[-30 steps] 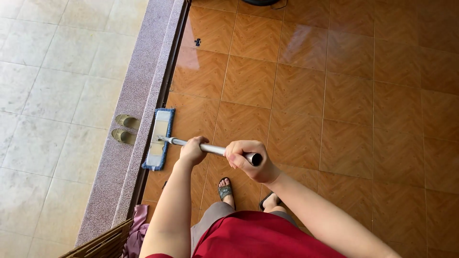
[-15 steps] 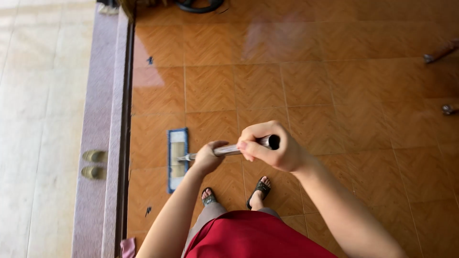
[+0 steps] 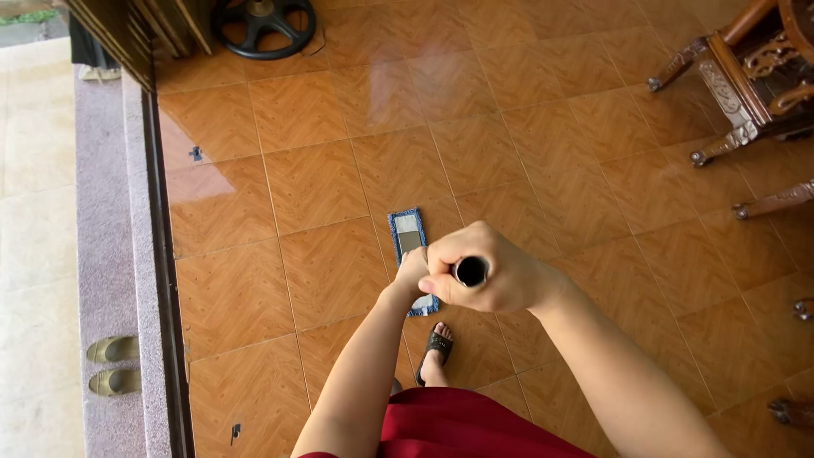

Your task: Mopping a tiled floor in an entryway area using a flat mop.

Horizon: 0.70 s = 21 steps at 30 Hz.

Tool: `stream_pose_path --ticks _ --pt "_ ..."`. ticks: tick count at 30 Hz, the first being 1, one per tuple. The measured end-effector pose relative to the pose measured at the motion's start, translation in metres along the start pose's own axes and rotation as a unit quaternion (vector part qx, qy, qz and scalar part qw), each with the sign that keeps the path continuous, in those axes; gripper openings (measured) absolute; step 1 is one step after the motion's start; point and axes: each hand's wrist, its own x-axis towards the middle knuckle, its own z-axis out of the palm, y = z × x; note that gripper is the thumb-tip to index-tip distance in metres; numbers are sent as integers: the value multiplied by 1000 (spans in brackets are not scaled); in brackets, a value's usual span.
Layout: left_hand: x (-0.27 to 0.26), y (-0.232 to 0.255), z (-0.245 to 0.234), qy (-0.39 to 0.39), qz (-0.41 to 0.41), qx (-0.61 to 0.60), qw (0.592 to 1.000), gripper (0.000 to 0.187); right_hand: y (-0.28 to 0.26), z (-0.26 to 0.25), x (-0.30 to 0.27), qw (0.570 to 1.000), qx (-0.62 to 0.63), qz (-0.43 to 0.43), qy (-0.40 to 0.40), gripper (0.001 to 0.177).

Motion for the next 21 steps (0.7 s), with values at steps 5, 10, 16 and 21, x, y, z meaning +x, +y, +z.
stream_pose_path --ticks 5,10,16,21 --pt "-47 19 -45 6 -26 -48 998 43 -8 4 15 998 -16 -63 18 21" --pt "-79 -8 -79 39 -53 -44 997 33 -5 16 41 992 124 -14 8 25" --pt "-150 -70 -120 87 -100 -25 991 28 -4 79 79 964 254 -62 -39 29" --pt "-222 -155 -138 138 -155 22 978 25 -3 163 105 934 339 -75 -79 30"
